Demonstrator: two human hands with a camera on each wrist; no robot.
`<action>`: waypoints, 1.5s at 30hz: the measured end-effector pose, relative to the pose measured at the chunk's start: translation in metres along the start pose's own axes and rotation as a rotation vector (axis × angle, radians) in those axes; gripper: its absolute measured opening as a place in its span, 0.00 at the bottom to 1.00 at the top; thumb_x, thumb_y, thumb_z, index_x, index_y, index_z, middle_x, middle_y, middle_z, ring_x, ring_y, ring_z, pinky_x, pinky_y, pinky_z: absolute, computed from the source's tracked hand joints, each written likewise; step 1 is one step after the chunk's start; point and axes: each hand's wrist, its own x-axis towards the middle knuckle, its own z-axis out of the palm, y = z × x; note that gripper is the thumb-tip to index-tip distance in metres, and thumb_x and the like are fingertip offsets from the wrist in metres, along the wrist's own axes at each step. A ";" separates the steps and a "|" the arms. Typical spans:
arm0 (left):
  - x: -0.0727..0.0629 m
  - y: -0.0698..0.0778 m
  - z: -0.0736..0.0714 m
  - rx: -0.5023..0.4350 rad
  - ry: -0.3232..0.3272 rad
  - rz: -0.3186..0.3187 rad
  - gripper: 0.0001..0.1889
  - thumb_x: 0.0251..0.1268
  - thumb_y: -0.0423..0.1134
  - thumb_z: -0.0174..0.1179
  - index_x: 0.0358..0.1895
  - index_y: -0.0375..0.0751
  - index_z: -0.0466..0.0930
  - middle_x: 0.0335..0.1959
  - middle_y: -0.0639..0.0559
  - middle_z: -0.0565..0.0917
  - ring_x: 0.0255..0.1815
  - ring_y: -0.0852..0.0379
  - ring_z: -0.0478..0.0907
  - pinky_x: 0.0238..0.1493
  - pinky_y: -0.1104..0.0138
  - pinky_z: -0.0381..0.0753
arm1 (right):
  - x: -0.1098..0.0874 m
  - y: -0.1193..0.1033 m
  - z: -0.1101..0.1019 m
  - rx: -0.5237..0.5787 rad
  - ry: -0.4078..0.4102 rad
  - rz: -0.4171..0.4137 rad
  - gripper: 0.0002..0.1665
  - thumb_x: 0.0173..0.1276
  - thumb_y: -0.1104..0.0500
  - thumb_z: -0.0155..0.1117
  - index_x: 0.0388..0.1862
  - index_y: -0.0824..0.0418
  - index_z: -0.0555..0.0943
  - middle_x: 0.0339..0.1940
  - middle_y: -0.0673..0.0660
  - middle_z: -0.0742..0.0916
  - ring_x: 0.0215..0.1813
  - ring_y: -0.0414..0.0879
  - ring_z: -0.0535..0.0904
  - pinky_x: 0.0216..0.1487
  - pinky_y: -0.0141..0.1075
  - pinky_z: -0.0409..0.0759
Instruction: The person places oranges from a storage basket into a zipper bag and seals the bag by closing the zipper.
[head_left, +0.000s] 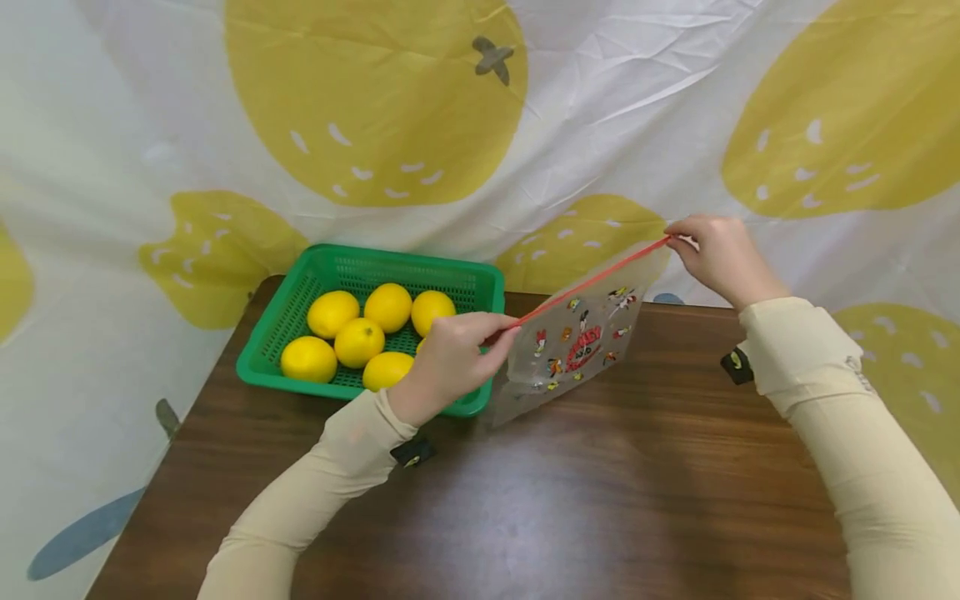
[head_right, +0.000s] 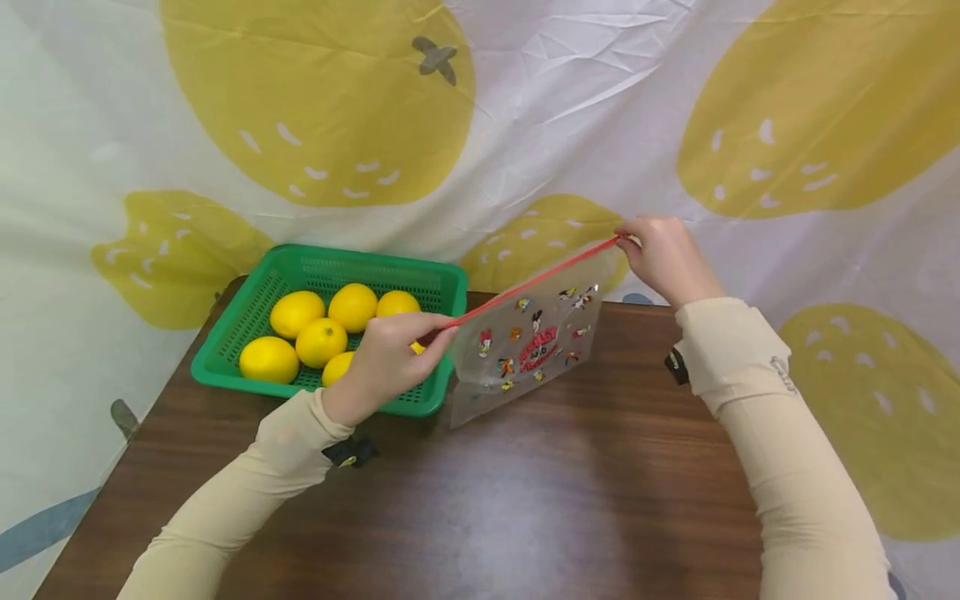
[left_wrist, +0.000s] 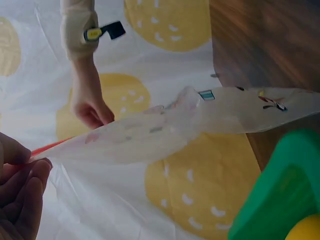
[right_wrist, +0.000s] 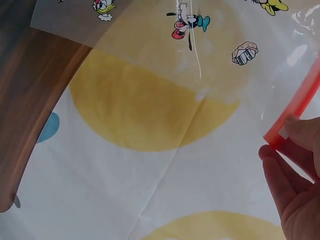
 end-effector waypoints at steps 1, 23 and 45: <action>-0.001 0.002 0.002 -0.008 0.002 -0.003 0.05 0.55 0.33 0.61 0.33 0.36 0.84 0.28 0.50 0.85 0.23 0.62 0.79 0.28 0.76 0.76 | 0.004 0.000 0.001 -0.002 -0.013 0.009 0.07 0.57 0.71 0.61 0.35 0.72 0.81 0.35 0.68 0.84 0.34 0.60 0.80 0.36 0.50 0.76; -0.008 0.007 0.023 -0.046 0.091 -0.052 0.05 0.56 0.33 0.60 0.32 0.36 0.84 0.24 0.51 0.83 0.20 0.63 0.74 0.26 0.78 0.73 | 0.013 -0.056 0.013 0.241 -0.346 0.387 0.29 0.68 0.43 0.48 0.22 0.65 0.79 0.16 0.54 0.81 0.20 0.46 0.74 0.23 0.35 0.68; -0.009 0.012 0.027 -0.086 0.044 -0.045 0.05 0.55 0.33 0.61 0.33 0.34 0.83 0.26 0.49 0.83 0.22 0.62 0.75 0.29 0.78 0.75 | 0.014 -0.070 0.020 0.494 -0.420 0.408 0.18 0.69 0.59 0.48 0.31 0.74 0.77 0.19 0.55 0.83 0.17 0.34 0.75 0.21 0.28 0.76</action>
